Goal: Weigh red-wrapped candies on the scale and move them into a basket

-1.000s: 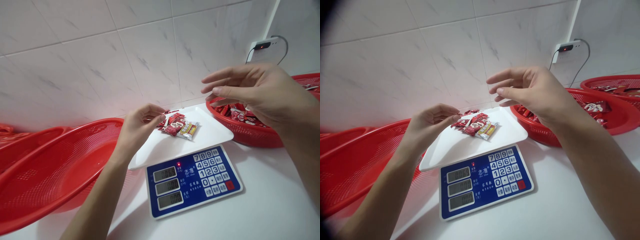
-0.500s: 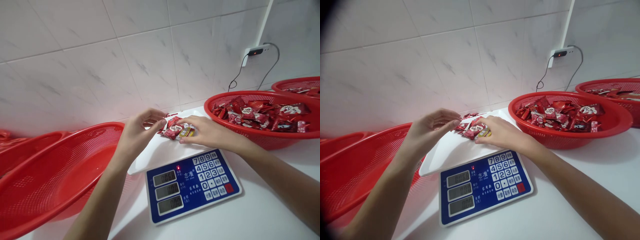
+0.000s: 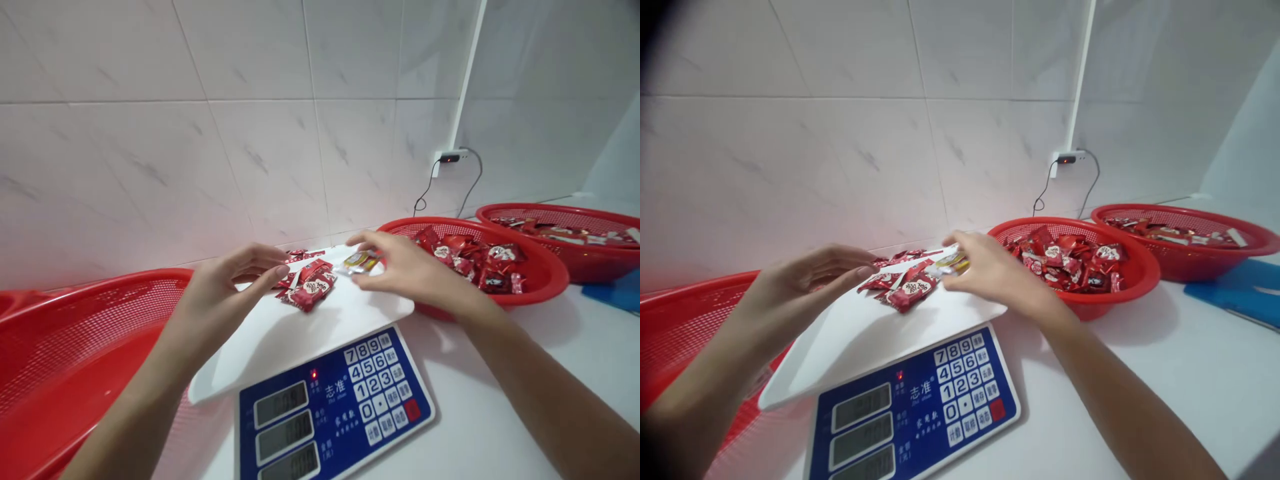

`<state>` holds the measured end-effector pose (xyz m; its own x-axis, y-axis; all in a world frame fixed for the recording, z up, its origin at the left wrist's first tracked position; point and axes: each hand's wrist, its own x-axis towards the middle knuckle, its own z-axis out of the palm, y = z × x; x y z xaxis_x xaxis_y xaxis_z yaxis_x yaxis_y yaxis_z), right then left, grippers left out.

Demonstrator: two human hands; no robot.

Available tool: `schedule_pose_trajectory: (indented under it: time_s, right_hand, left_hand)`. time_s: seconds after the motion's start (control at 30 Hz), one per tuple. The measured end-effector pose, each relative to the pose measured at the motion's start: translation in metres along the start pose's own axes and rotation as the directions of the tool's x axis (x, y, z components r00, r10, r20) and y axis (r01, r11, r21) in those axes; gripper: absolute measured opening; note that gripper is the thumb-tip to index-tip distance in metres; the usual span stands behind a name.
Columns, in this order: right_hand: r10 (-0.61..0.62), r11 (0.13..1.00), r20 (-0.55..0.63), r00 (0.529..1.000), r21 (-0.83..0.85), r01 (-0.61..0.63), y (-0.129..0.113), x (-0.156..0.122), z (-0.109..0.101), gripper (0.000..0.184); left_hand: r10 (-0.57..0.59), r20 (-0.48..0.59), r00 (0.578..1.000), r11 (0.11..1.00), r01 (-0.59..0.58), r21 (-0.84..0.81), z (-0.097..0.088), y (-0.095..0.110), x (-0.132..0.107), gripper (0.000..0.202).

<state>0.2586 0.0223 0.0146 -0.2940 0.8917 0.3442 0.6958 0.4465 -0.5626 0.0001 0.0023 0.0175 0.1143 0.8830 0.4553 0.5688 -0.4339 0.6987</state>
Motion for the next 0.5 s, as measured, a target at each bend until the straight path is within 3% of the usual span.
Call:
schedule_pose_trajectory:
  time_s: [0.1,0.17,0.27,0.4,0.5]
  right_hand:
    - [0.168,0.977,-0.145,0.975,-0.107,-0.184,0.020,0.002,-0.042,0.053]
    - [0.241,0.921,-0.153,0.958,-0.275,-0.276,0.044,0.007,-0.064,0.056]
    - [0.320,0.861,0.022,0.947,-0.423,-0.281,0.079,0.012,-0.081,0.067]
    - [0.264,0.875,0.209,0.942,-0.462,-0.143,0.098,0.017,-0.074,0.045]
    - [0.280,0.894,0.414,0.866,-0.442,-0.078,0.100,0.021,-0.061,0.035]
  left_hand:
    - [-0.035,-0.030,0.999,0.999,0.034,-0.030,-0.002,0.003,-0.002,0.029]
    - [-0.038,-0.041,0.998,0.998,0.036,-0.047,-0.003,0.003,-0.002,0.029]
    - [-0.011,-0.033,0.999,0.999,0.010,-0.038,-0.003,0.001,-0.001,0.031]
    - [-0.002,-0.028,1.000,1.000,0.001,-0.023,-0.003,-0.002,0.000,0.032]
    - [-0.017,-0.057,0.998,1.000,0.016,-0.018,-0.005,-0.003,-0.002,0.035]
